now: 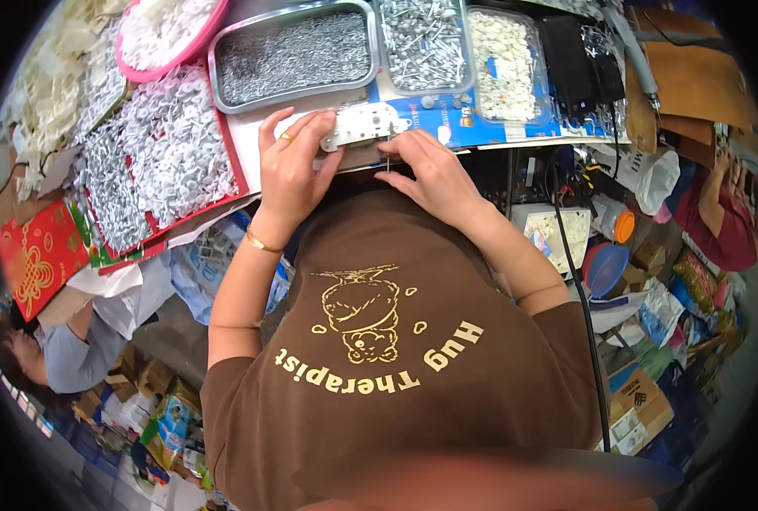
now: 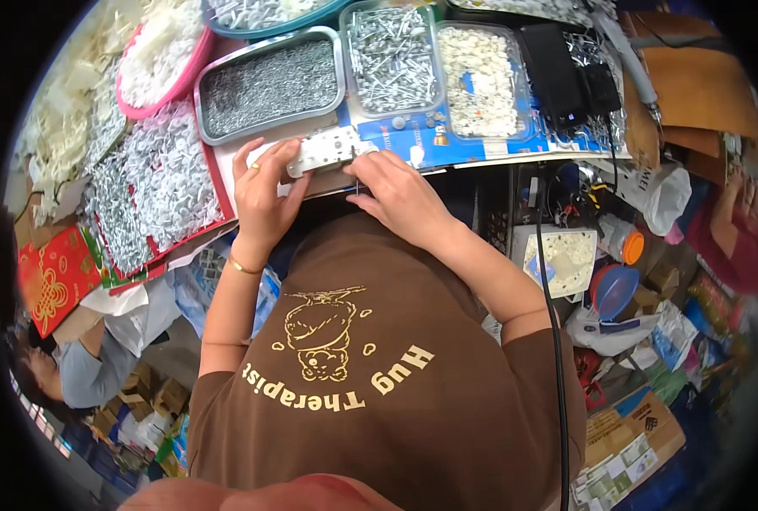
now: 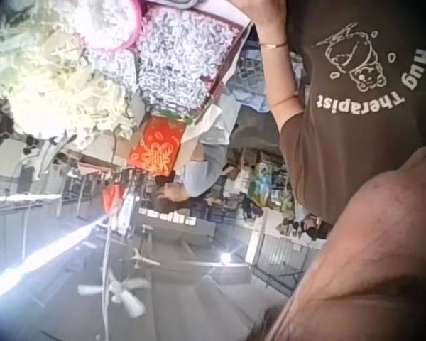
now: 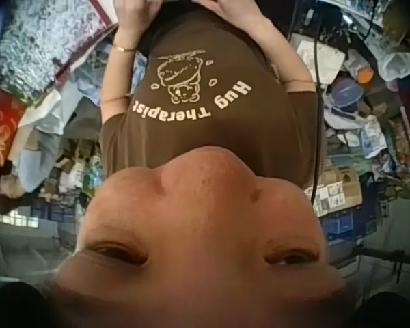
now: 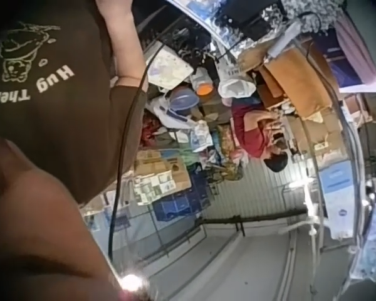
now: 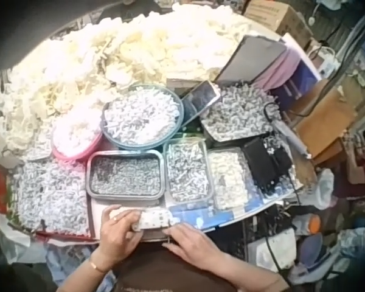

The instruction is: Assembling small components into a white plastic housing using a handheld electric screwdriver at a workbench.

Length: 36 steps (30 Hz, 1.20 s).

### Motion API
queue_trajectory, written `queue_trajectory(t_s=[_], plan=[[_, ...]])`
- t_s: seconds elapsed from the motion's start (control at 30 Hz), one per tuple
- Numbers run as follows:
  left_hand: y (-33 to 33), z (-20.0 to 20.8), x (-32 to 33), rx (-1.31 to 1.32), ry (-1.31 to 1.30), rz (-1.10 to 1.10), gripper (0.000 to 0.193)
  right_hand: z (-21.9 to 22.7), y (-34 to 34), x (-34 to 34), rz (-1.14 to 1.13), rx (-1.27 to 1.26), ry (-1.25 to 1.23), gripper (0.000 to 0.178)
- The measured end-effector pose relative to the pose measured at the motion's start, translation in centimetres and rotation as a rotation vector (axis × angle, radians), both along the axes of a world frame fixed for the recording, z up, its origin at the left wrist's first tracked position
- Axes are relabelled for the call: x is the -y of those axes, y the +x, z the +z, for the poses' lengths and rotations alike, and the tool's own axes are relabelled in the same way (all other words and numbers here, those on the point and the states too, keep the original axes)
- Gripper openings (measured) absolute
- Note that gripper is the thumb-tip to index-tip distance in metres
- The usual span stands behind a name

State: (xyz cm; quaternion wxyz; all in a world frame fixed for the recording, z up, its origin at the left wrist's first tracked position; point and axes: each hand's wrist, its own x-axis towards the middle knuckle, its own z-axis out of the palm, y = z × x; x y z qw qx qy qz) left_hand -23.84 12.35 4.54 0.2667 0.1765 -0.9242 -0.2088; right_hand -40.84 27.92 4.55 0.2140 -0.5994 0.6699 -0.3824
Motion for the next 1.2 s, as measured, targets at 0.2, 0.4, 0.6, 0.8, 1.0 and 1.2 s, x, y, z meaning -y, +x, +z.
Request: queue_trajectory(t_s=[0.2, 0.4, 0.6, 0.8, 1.0, 1.2], plan=[[-0.1, 0.1, 0.6, 0.005, -0.050, -0.043, 0.040, 0.1, 0.0, 0.7, 0.040, -0.090, -0.091, 0.027], [-0.6, 2.9, 0.4, 0.093, 0.128, -0.011, 0.038, -0.2, 0.8, 1.2, 0.002, -0.077, -0.102, 0.025], [-1.3, 1.3, 0.5, 0.057, 0.396, 0.066, 0.035, 1.2, -1.2, 0.9, -0.161, -0.182, -0.156, 0.015], [-1.0, 1.2, 0.2, 0.055, 0.319, 0.078, 0.036, 1.9, -3.9, 2.6, -0.150, 0.056, -0.088, 0.010], [0.0, 0.2, 0.1, -0.011, -0.011, 0.009, 0.040, 1.0, -12.1, 0.6, -0.654, -0.205, 0.138, 0.016], [0.0, 0.6, 0.9, -0.003, 0.026, -0.075, 0.043, -0.6, -12.4, 1.1, -0.556, -0.405, 0.138, 0.017]])
